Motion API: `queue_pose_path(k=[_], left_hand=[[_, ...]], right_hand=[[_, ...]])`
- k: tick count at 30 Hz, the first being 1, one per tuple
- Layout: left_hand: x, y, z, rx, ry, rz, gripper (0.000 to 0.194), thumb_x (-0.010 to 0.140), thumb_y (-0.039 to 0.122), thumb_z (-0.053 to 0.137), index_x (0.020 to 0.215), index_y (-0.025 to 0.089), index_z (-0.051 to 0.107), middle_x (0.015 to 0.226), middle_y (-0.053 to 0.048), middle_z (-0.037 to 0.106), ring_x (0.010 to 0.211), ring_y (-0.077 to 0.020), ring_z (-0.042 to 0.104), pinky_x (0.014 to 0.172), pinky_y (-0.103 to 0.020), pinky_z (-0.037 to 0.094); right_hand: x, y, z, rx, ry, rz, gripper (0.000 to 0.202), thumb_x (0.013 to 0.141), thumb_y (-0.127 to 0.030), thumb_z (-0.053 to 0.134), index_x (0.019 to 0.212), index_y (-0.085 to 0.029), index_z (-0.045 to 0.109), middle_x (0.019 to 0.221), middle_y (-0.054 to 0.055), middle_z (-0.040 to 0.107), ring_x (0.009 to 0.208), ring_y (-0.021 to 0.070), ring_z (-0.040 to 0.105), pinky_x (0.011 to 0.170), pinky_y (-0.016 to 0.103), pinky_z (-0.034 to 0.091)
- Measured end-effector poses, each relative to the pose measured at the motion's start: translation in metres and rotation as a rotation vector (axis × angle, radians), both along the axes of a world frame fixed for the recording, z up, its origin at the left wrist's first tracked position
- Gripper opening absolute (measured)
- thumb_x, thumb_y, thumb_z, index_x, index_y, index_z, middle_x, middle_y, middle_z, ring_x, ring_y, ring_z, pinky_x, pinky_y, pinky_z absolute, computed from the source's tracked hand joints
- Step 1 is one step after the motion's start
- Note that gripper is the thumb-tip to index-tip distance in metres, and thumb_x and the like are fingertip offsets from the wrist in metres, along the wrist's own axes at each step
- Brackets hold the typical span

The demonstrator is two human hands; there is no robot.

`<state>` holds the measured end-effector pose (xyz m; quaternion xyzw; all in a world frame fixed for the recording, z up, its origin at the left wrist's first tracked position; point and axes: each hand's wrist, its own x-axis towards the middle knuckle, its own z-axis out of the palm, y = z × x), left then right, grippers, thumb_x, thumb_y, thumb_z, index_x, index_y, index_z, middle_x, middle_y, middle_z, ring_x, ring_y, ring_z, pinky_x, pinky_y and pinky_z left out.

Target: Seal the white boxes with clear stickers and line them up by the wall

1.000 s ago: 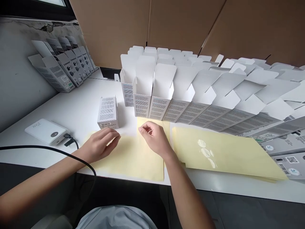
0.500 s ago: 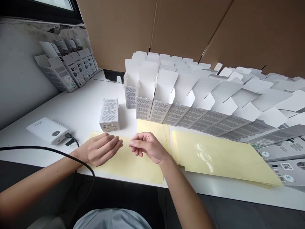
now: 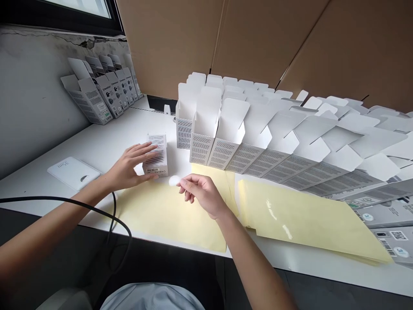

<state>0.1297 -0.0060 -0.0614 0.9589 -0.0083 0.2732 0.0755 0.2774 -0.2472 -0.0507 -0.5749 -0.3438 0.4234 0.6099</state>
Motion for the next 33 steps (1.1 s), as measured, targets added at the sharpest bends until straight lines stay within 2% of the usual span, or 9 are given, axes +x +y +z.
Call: queue_pose_path(k=[3, 7, 11, 14, 20, 26, 33], left_hand=[[0.004, 0.011, -0.008, -0.091, 0.126, -0.067, 0.071, 0.086, 0.053, 0.066, 0.146, 0.020, 0.048, 0.148, -0.016, 0.050, 0.139, -0.0372, 0.044, 0.117, -0.060, 0.029], [0.009, 0.009, -0.017, -0.083, 0.067, -0.101, 0.060, 0.094, 0.045, 0.059, 0.147, 0.020, 0.047, 0.146, -0.015, 0.052, 0.138, -0.0351, 0.047, 0.119, -0.063, 0.024], [0.017, 0.006, -0.024, -0.097, -0.050, -0.152, 0.057, 0.093, 0.040, 0.063, 0.145, 0.020, 0.050, 0.141, -0.015, 0.058, 0.131, -0.0327, 0.053, 0.115, -0.058, 0.035], [0.022, 0.007, -0.028, -0.144, -0.145, -0.167, 0.052, 0.091, 0.038, 0.066, 0.140, 0.021, 0.056, 0.133, -0.014, 0.064, 0.123, -0.0308, 0.060, 0.106, -0.052, 0.046], [0.026, 0.004, -0.027, -0.224, -0.183, -0.138, 0.045, 0.089, 0.042, 0.068, 0.127, 0.020, 0.067, 0.123, -0.014, 0.070, 0.109, -0.0291, 0.064, 0.091, -0.045, 0.053], [0.027, 0.001, -0.026, -0.256, -0.190, -0.093, 0.043, 0.087, 0.040, 0.071, 0.123, 0.018, 0.069, 0.119, -0.013, 0.072, 0.104, -0.0271, 0.064, 0.088, -0.042, 0.053], [0.026, 0.000, -0.024, -0.275, -0.158, -0.072, 0.044, 0.087, 0.044, 0.070, 0.124, 0.019, 0.069, 0.119, -0.012, 0.072, 0.105, -0.0270, 0.064, 0.088, -0.042, 0.053]], right_hand=[[-0.004, 0.015, 0.003, 0.020, -0.005, -0.040, 0.029, 0.080, -0.046, 0.071, 0.080, -0.017, 0.072, 0.072, 0.001, 0.065, 0.055, 0.0085, 0.054, 0.052, 0.023, 0.042], [-0.007, 0.043, 0.001, 0.024, 0.041, -0.088, 0.029, 0.075, -0.046, 0.073, 0.077, -0.017, 0.071, 0.067, -0.001, 0.064, 0.052, 0.0080, 0.052, 0.050, 0.023, 0.039], [-0.011, 0.070, -0.008, 0.037, 0.118, -0.175, 0.029, 0.068, -0.045, 0.077, 0.071, -0.017, 0.069, 0.063, -0.002, 0.062, 0.051, 0.0077, 0.050, 0.048, 0.022, 0.036], [-0.017, 0.083, -0.015, 0.073, 0.163, -0.239, 0.029, 0.066, -0.043, 0.079, 0.066, -0.017, 0.066, 0.059, -0.002, 0.060, 0.049, 0.0074, 0.048, 0.047, 0.022, 0.034], [-0.026, 0.090, -0.027, 0.132, 0.225, -0.301, 0.027, 0.067, -0.040, 0.080, 0.063, -0.018, 0.066, 0.057, -0.003, 0.059, 0.047, 0.0068, 0.045, 0.046, 0.023, 0.032], [-0.025, 0.091, -0.034, 0.117, 0.254, -0.317, 0.024, 0.067, -0.039, 0.082, 0.065, -0.018, 0.069, 0.057, -0.003, 0.059, 0.048, 0.0065, 0.045, 0.047, 0.023, 0.032], [-0.024, 0.092, -0.034, 0.108, 0.264, -0.321, 0.024, 0.065, -0.039, 0.082, 0.064, -0.018, 0.070, 0.057, -0.002, 0.059, 0.048, 0.0064, 0.044, 0.046, 0.023, 0.032]])
